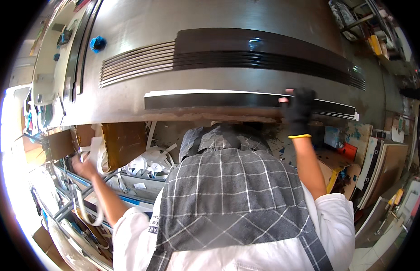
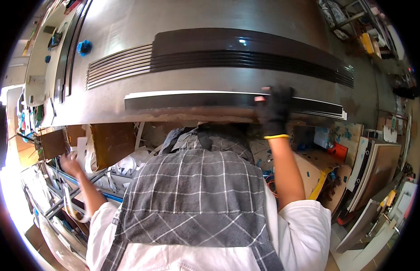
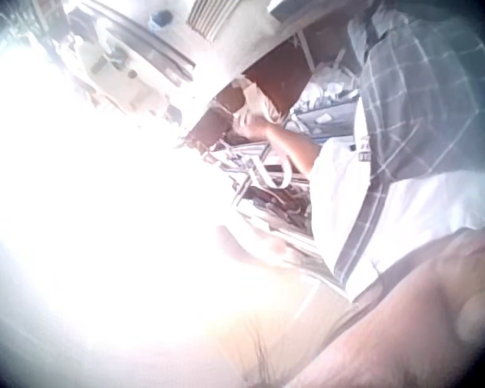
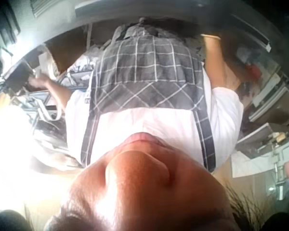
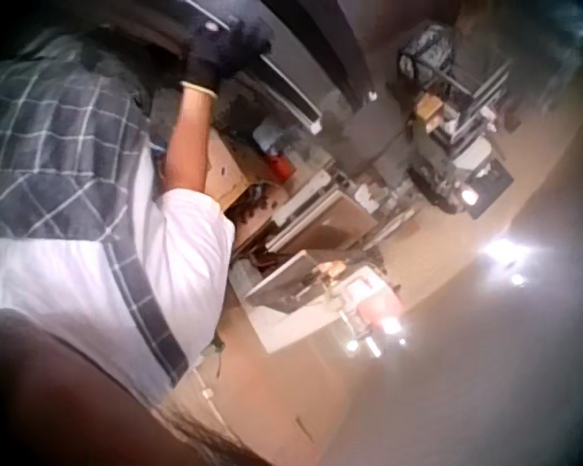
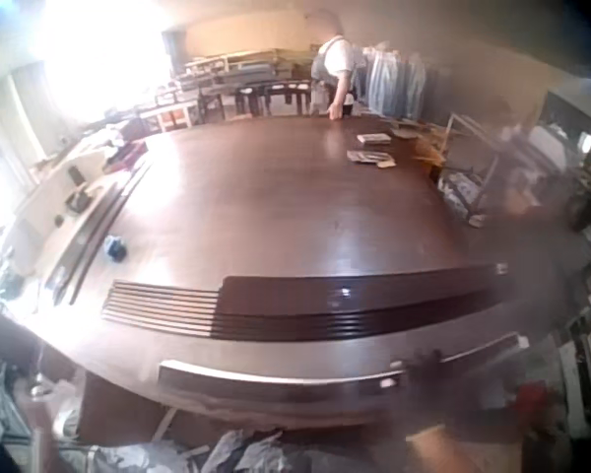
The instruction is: The person arranges long, dark wooden planks on a large metal workbench. They pick up individual planks, align them with a stack of similar pieces, and place them down repeatedly. The person wears black gloves and a checkered apron while performing the task in a workshop environment.
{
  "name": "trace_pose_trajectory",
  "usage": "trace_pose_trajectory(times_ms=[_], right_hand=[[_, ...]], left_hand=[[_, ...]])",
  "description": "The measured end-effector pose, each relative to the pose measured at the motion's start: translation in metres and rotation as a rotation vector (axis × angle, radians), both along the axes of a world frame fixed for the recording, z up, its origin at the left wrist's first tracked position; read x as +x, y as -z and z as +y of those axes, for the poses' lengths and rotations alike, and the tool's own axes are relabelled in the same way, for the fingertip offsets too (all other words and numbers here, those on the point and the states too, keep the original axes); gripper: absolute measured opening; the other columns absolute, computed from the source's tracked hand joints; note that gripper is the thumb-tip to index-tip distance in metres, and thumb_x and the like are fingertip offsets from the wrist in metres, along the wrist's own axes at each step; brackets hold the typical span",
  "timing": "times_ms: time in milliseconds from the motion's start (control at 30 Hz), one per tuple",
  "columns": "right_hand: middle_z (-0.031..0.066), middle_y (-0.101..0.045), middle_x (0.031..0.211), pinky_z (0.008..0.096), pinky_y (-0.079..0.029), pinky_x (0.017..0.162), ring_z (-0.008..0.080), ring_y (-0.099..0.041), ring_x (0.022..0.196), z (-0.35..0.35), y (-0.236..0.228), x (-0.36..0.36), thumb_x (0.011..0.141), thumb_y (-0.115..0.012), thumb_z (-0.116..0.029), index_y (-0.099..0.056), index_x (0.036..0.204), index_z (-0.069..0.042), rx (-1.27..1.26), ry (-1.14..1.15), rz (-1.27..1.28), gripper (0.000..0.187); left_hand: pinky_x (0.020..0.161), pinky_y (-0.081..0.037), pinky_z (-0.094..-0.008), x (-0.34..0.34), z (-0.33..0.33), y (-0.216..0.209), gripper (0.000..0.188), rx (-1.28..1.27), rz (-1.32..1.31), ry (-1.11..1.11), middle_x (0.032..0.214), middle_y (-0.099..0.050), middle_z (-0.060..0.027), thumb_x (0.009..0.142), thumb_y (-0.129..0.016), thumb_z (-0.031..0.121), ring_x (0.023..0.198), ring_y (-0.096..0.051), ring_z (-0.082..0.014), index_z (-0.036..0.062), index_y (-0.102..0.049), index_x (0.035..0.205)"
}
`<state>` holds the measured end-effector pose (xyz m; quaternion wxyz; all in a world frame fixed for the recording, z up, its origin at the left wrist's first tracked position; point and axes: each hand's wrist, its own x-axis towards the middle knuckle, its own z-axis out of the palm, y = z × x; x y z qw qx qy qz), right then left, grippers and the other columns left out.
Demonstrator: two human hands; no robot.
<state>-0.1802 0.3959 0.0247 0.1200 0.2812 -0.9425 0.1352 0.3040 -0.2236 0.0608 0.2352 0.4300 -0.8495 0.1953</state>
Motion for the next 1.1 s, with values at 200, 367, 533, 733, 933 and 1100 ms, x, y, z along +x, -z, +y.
trace_pose_trajectory(times_ms=[200, 367, 533, 733, 933, 1100], right_hand=[[0.019, -0.039, 0.131, 0.0561, -0.02, 0.105, 0.0388, -0.03, 0.126, -0.081, 0.001, 0.052, 0.063, -0.073, -0.039, -0.056, 0.108, -0.007, -0.072, -0.435, -0.172, 0.058], [0.0182, -0.037, 0.131, 0.0564, -0.022, 0.104, 0.0364, -0.027, 0.127, -0.077, 0.007, 0.059, 0.064, -0.073, -0.031, -0.055, 0.108, -0.005, 0.042, -0.472, -0.113, 0.054], [0.0158, -0.045, 0.12, 0.0568, -0.027, 0.101, 0.034, -0.036, 0.118, -0.074, 0.014, 0.054, 0.064, -0.066, -0.023, -0.055, 0.088, -0.005, -0.023, -0.471, 0.043, 0.032], [0.0123, -0.05, 0.107, 0.0567, -0.03, 0.099, 0.0303, -0.042, 0.111, -0.074, 0.021, 0.052, 0.066, -0.064, -0.022, -0.056, 0.081, -0.006, -0.094, -0.483, 0.089, 0.024], [0.0085, -0.051, 0.1, 0.0533, -0.032, 0.099, 0.0271, -0.044, 0.109, -0.082, 0.012, 0.038, 0.065, -0.066, -0.019, -0.056, 0.08, -0.006, -0.19, -0.43, 0.144, 0.022], [0.0044, -0.055, 0.094, 0.0536, -0.037, 0.095, 0.0226, -0.052, 0.103, -0.088, 0.011, 0.018, 0.065, -0.065, -0.011, -0.056, 0.078, -0.009, -0.312, -0.408, 0.262, 0.016]], left_hand=[[0.071, -0.041, -0.0226, -0.191, 0.231, 0.097, 0.036, 1.643, 0.804, -0.139, 0.101, -0.062, 0.0004, 0.083, -0.065, 0.018, 0.088, -0.056, -0.0073, 0.0095, -0.058, 0.117], [0.074, -0.044, -0.0275, -0.236, 0.297, 0.103, 0.025, 2.137, 1.034, -0.084, 0.104, -0.065, -0.0038, 0.084, -0.061, 0.013, 0.093, -0.06, -0.0128, 0.0087, -0.06, 0.109], [0.076, -0.048, -0.0288, -0.243, 0.304, 0.086, 0.011, 2.171, 1.015, 0.108, 0.103, -0.065, -0.0075, 0.085, -0.059, 0.007, 0.094, -0.062, -0.0155, 0.0074, -0.06, 0.096], [0.087, -0.047, -0.0334, -0.25, 0.315, 0.053, 0.031, 2.114, 0.923, 0.333, 0.116, -0.059, -0.0074, 0.082, -0.058, 0.0, 0.108, -0.056, -0.0201, 0.007, -0.054, 0.112], [0.102, -0.037, -0.0418, -0.294, 0.335, 0.045, 0.048, 2.36, 1.078, 0.574, 0.135, -0.044, -0.0126, 0.081, -0.056, 0.0, 0.126, -0.041, -0.0295, 0.0079, -0.044, 0.127], [0.096, -0.042, -0.0401, -0.329, 0.344, 0.052, 0.042, 2.424, 1.072, 0.515, 0.128, -0.049, -0.0169, 0.084, -0.057, 0.004, 0.116, -0.05, -0.0275, 0.0062, -0.045, 0.124]])
